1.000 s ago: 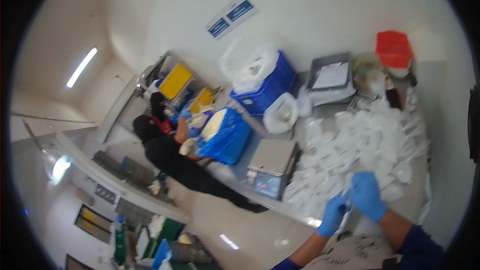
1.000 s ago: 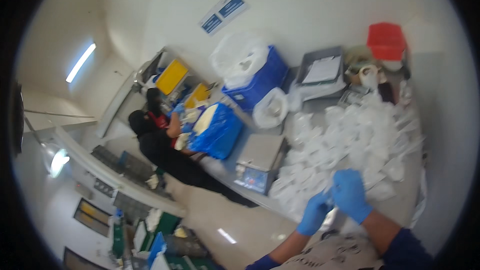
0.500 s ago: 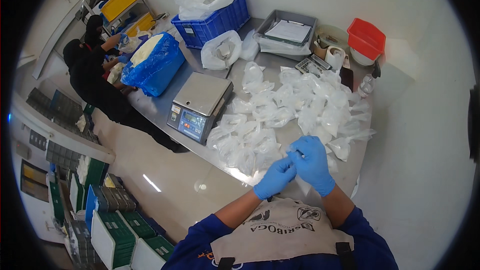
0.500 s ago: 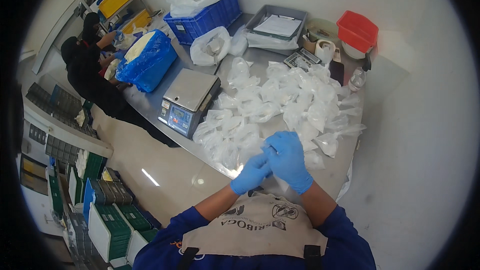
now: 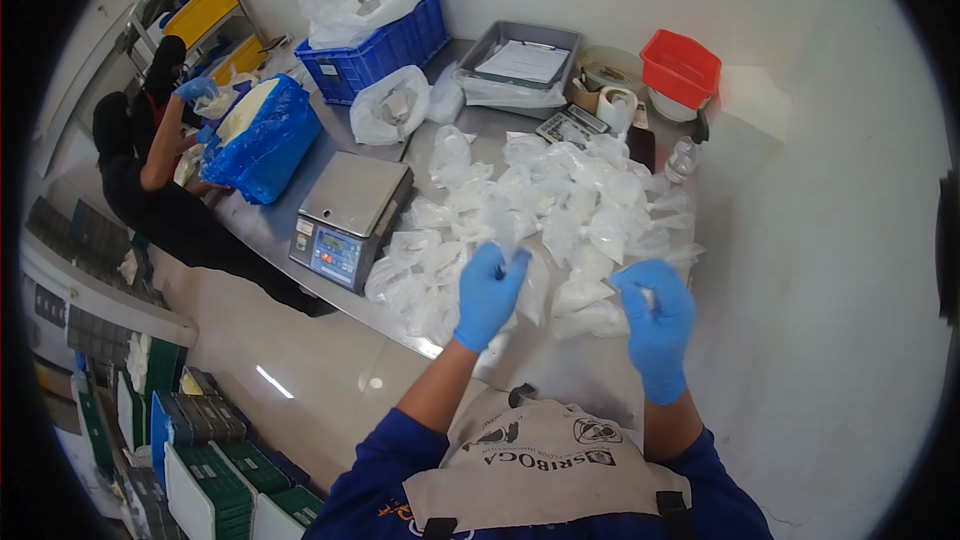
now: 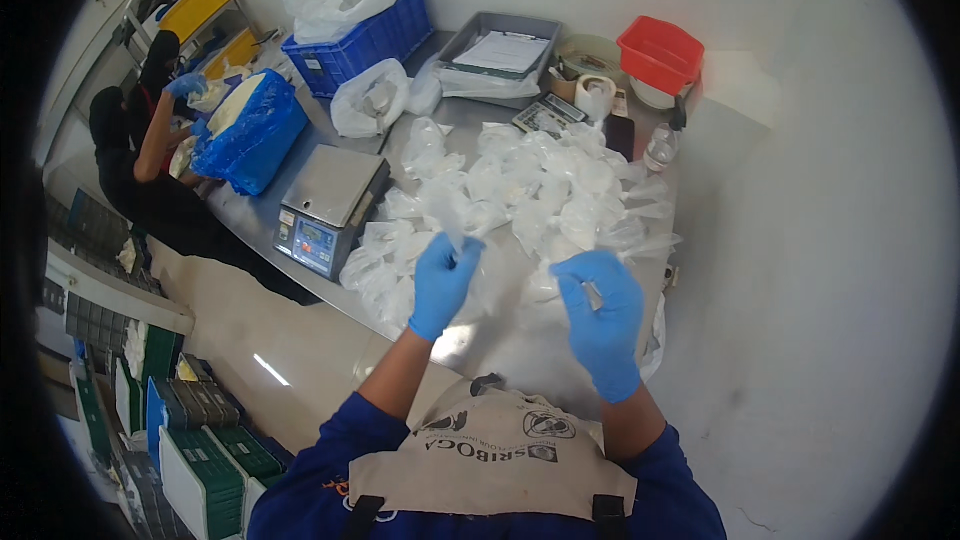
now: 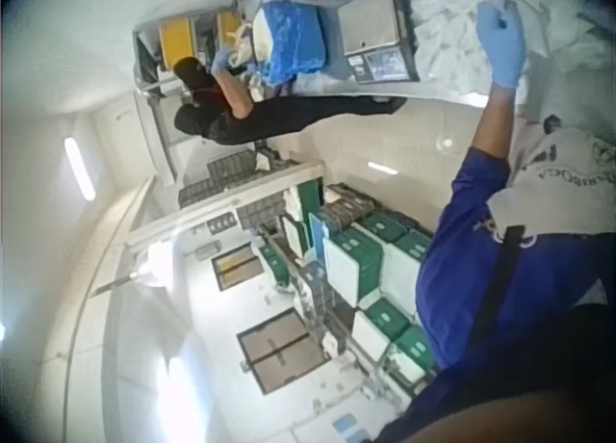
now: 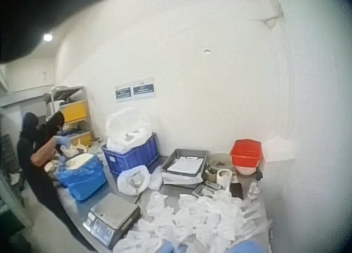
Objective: The person seals small plastic bags containing a white substance by hand. The person picks up individual bags from a large pile, presses the top of each bag together to close it, and places the sealed bags back onto the pile on the table.
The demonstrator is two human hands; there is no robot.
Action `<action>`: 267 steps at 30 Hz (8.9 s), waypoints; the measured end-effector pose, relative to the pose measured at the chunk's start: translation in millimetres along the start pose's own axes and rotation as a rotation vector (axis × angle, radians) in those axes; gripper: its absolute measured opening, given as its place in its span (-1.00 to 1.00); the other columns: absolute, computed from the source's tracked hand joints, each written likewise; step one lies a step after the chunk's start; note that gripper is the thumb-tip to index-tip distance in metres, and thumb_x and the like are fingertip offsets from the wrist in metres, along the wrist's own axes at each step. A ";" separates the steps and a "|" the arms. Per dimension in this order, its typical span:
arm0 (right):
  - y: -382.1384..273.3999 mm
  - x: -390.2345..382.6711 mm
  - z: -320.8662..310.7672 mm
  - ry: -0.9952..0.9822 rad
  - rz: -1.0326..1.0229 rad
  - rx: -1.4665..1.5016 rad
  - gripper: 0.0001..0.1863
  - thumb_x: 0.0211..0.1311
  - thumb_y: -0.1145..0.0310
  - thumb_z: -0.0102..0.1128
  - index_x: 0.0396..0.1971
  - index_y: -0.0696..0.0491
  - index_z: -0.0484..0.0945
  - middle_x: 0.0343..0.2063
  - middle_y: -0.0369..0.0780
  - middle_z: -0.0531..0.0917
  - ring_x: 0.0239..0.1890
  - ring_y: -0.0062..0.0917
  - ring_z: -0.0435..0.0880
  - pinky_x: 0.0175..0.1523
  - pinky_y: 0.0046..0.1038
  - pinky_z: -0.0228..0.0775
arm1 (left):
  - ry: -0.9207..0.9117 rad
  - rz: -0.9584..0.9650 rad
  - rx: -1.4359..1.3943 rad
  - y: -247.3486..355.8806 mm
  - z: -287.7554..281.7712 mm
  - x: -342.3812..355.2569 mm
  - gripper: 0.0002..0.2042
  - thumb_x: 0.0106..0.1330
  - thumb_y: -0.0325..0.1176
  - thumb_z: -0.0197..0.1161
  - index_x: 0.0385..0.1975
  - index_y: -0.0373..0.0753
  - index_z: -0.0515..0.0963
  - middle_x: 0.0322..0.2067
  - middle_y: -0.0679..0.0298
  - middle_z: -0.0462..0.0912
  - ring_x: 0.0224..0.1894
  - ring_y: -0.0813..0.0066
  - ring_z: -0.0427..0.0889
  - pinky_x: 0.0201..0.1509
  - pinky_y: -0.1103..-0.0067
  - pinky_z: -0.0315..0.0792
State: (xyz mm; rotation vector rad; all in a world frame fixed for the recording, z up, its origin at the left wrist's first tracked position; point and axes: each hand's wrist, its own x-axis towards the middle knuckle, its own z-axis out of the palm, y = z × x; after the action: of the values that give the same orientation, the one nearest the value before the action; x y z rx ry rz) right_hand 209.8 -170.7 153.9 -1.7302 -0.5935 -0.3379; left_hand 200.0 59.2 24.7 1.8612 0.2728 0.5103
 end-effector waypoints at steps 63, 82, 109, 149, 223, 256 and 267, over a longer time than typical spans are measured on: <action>101.5 -159.0 12.8 -0.574 0.519 0.239 -0.88 0.10 0.58 0.23 -0.34 0.11 0.54 -0.51 -0.33 0.52 -0.45 -0.75 0.47 -0.36 -0.59 0.31 | 0.087 -0.382 0.239 24.3 21.6 -210.5 -0.83 0.13 -0.49 0.32 -0.33 -0.21 0.47 -0.53 0.38 0.46 -0.45 0.55 0.53 -0.35 0.52 0.43; 107.8 -131.5 94.6 -1.366 1.127 1.031 -0.80 0.22 0.46 0.28 -0.17 0.13 0.54 -0.30 -0.23 0.62 -0.31 -0.50 0.59 -0.14 -0.49 0.46 | 0.185 -0.266 0.502 15.6 -29.8 -284.3 -0.87 0.13 -0.40 0.22 -0.37 -0.27 0.51 -0.37 -0.06 0.59 -0.29 -0.08 0.59 -0.18 0.23 0.46; 53.8 -107.4 110.8 -0.905 -0.213 -0.097 -0.81 0.07 0.39 0.27 -0.30 0.05 0.52 -0.30 -0.09 0.63 -0.21 -0.17 0.62 -0.15 -0.16 0.43 | 0.579 -0.246 0.608 38.8 -43.5 -247.0 -0.82 -0.02 -0.57 0.20 -0.39 -0.18 0.52 -0.43 0.15 0.51 -0.37 0.11 0.54 -0.31 0.33 0.44; 52.3 30.0 -61.4 -0.273 -0.317 -0.101 -0.88 0.21 0.41 0.34 -0.46 0.12 0.62 -0.38 -0.13 0.60 -0.45 -0.30 0.61 -0.34 -0.30 0.45 | -0.096 0.112 0.072 30.0 37.9 -182.1 -0.84 0.32 -0.28 0.29 -0.29 -0.24 0.61 -0.04 0.08 0.60 0.05 0.12 0.54 0.16 0.34 0.40; 46.0 -61.7 -20.6 -0.795 -0.312 0.042 -0.69 0.08 0.43 0.29 -0.11 -0.01 0.63 -0.40 -0.21 0.62 -0.29 -0.30 0.59 -0.06 -0.31 0.39 | 0.120 -0.565 -0.969 93.9 44.0 -169.3 -0.79 0.41 -0.30 0.17 -0.10 -0.27 0.54 -0.41 0.37 0.56 -0.51 0.70 0.39 -0.45 0.73 0.25; 103.3 -24.9 -130.5 -0.276 0.347 0.058 -0.90 0.23 0.48 0.31 -0.31 0.18 0.69 -0.43 -0.28 0.70 -0.40 -0.68 0.57 -0.23 -0.58 0.43 | 0.056 0.177 1.150 -31.2 -7.5 -21.4 -0.59 0.07 -0.26 0.35 -0.05 -0.20 0.62 -0.13 0.11 0.57 -0.04 0.01 0.55 0.00 0.22 0.47; 95.8 -34.2 -93.3 -0.377 0.335 0.127 -0.85 0.26 0.45 0.30 -0.22 0.17 0.68 -0.35 -0.27 0.71 -0.34 -0.66 0.61 -0.15 -0.56 0.47 | -0.043 -0.197 0.606 18.3 -11.3 5.1 -0.78 0.14 -0.26 0.21 -0.45 -0.34 0.57 -0.45 -0.02 0.64 -0.38 0.08 0.63 -0.20 0.28 0.49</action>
State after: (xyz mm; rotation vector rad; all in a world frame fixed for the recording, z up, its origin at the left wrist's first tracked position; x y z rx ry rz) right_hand 243.0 -282.7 80.4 -1.7436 -0.5661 0.2624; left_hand 198.0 64.6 46.1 2.3928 0.6281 0.2632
